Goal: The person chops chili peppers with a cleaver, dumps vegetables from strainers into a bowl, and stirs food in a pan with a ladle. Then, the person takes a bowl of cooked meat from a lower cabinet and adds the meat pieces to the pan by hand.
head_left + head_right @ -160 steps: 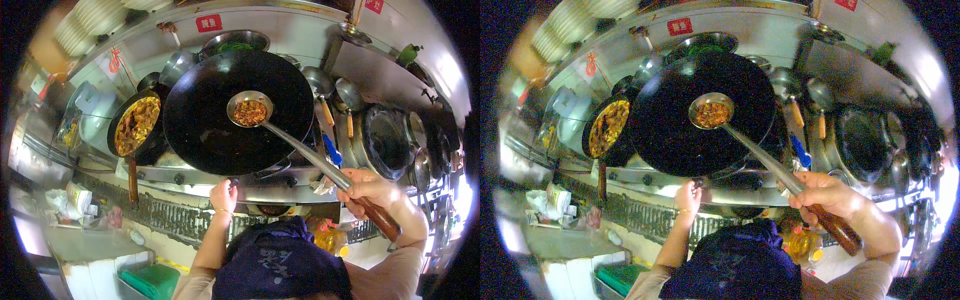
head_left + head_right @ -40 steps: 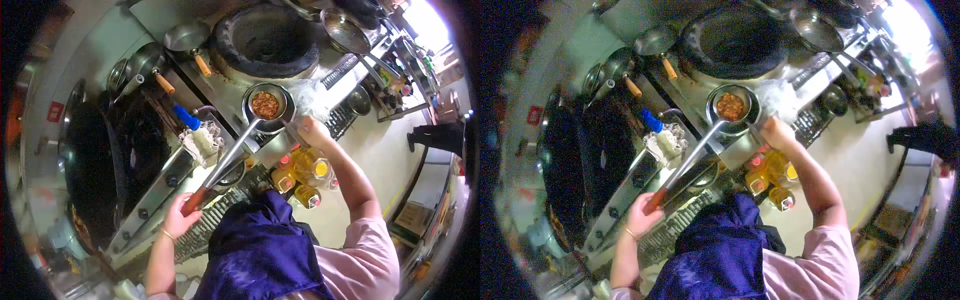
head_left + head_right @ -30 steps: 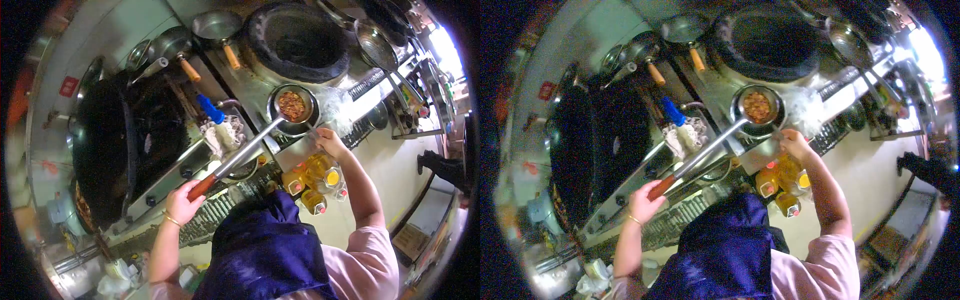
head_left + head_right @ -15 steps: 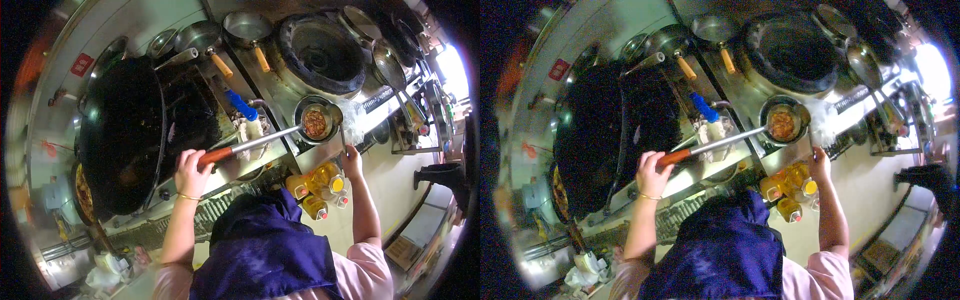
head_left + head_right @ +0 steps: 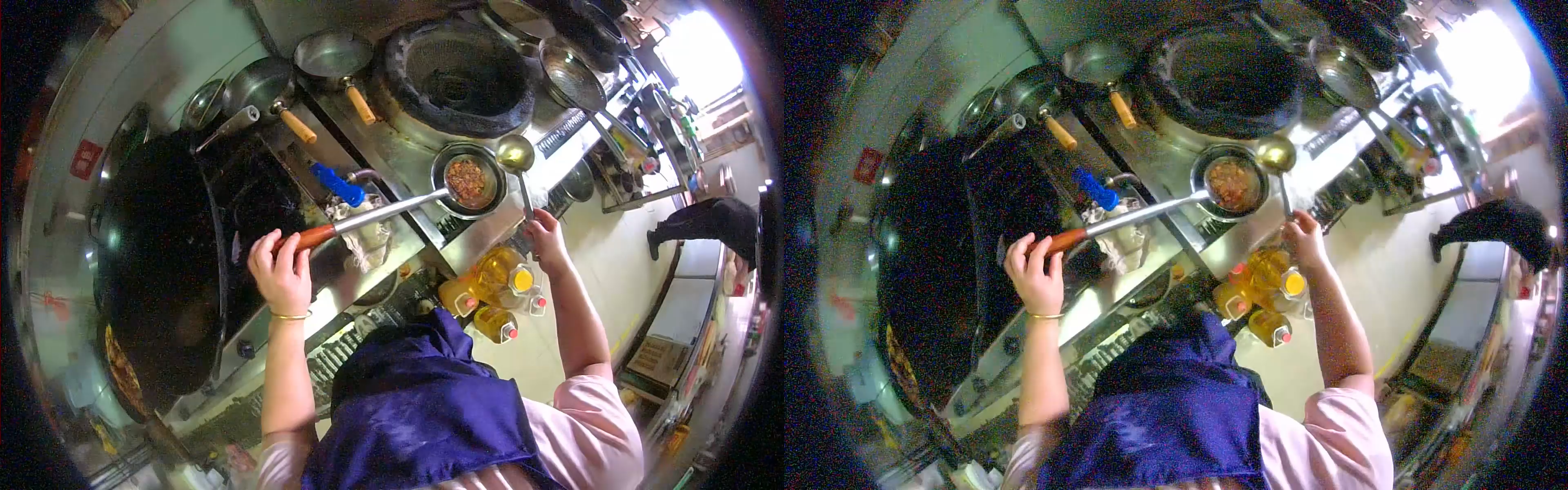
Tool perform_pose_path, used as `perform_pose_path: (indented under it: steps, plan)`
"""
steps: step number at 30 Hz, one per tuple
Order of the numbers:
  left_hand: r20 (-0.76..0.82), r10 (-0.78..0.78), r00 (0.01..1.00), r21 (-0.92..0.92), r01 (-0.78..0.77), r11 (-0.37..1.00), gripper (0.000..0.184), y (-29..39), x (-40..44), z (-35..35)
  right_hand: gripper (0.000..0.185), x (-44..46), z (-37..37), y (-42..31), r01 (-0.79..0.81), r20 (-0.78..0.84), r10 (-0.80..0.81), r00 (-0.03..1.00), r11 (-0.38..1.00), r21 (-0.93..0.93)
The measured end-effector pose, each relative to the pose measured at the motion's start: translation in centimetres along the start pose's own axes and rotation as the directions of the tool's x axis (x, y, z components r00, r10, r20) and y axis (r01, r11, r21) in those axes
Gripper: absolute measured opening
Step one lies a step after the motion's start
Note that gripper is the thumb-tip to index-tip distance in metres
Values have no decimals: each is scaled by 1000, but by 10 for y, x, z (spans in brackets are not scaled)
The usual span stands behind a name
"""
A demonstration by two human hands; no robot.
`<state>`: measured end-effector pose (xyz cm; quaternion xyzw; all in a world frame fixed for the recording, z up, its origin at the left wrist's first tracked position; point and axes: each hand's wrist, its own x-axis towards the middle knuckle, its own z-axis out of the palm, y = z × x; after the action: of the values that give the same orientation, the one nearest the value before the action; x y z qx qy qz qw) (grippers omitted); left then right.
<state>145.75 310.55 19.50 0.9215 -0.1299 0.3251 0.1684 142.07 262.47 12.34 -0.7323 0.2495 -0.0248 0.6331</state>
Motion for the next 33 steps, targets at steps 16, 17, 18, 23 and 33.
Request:
perform_pose_path:
  steps: [16,17,18,23,33]
  plan:
    - [45,-68,997,46,66,997,36,-12,11,31,33,-47,5,11,-42,-4,43,999,995,89]
    - [57,-77,995,53,74,996,36,-10,10,30,33,-46,4,11,-26,3,26,1000,995,92]
    - [68,-84,994,59,80,995,36,-8,9,29,33,-47,3,10,-19,-5,19,1000,996,91]
    - [124,-118,985,104,105,989,33,-6,13,25,31,-37,1,10,14,8,-15,1000,994,105]
    - [24,-61,998,57,59,997,31,6,16,25,26,-68,11,-35,-50,81,33,996,977,209]
